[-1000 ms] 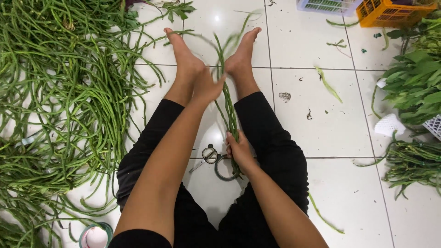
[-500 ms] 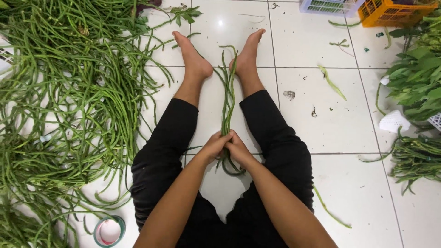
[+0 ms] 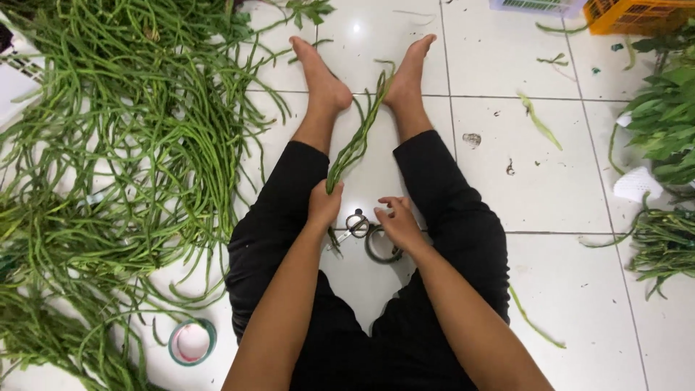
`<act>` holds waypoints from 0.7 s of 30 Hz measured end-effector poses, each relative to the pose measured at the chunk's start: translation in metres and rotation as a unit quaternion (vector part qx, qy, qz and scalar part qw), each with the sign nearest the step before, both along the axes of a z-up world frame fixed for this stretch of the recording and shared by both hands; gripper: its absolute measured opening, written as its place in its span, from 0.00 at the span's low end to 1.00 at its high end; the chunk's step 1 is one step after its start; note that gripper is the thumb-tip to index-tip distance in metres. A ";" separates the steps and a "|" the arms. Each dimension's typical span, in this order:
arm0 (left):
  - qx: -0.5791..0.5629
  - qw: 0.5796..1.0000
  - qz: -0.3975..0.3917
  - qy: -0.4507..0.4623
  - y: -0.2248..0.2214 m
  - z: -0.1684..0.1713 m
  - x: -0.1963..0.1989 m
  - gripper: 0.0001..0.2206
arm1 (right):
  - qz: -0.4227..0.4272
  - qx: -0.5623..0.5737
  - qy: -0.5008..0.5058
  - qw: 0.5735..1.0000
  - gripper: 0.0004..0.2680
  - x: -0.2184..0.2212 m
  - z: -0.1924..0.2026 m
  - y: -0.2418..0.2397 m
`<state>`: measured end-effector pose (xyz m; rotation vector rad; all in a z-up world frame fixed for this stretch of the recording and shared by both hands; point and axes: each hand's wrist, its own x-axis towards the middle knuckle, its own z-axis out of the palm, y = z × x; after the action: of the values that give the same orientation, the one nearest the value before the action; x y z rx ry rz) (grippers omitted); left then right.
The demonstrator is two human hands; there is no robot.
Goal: The person is sitting on the floor, organizing long beans into bundles and securing them with green tape.
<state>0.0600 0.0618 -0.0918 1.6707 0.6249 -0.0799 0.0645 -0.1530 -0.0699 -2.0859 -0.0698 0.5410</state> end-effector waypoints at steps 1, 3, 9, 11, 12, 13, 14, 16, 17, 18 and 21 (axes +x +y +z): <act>-0.001 1.000 0.006 -0.008 0.000 0.007 -0.001 0.12 | -0.003 0.000 0.005 1.000 0.17 0.001 0.000 -0.001; 0.009 1.000 0.002 -0.012 -0.004 -0.001 0.002 0.12 | 0.000 -0.008 0.006 1.000 0.16 0.003 -0.006 -0.001; 0.098 0.993 -0.066 -0.009 -0.010 0.002 -0.007 0.11 | 0.025 -0.042 0.011 0.999 0.13 -0.001 -0.006 -0.003; 0.126 0.988 -0.087 -0.005 -0.010 -0.001 -0.005 0.12 | 0.033 -0.055 0.010 0.998 0.12 -0.003 0.002 -0.003; 0.134 0.986 -0.099 0.008 -0.010 -0.004 -0.005 0.14 | 0.045 -0.088 0.005 0.995 0.12 -0.006 0.010 -0.003; 0.143 0.983 -0.110 0.020 -0.011 -0.007 -0.005 0.15 | 0.058 -0.122 0.001 0.991 0.13 -0.009 0.017 -0.003; 0.142 0.983 -0.110 0.021 -0.010 -0.014 -0.004 0.15 | 0.058 -0.122 0.002 0.991 0.13 -0.009 0.023 -0.003; 0.147 0.982 -0.121 0.021 -0.008 -0.029 -0.001 0.13 | 0.078 -0.175 -0.014 0.982 0.14 -0.009 0.035 -0.003; 0.146 0.982 -0.122 0.022 -0.008 -0.028 -0.001 0.13 | 0.077 -0.175 -0.013 0.981 0.14 -0.008 0.031 -0.004; 0.147 0.981 -0.126 0.025 -0.009 -0.028 -0.002 0.13 | 0.084 -0.187 -0.014 0.979 0.14 -0.008 0.028 -0.005; 0.158 0.978 -0.132 0.038 -0.014 -0.027 -0.004 0.16 | 0.097 -0.205 -0.016 0.974 0.13 -0.009 0.027 -0.007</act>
<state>0.0559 0.0481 -0.1184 2.0613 0.4860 -0.2475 0.0557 -0.1595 -0.0430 -2.5075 -0.1968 0.6853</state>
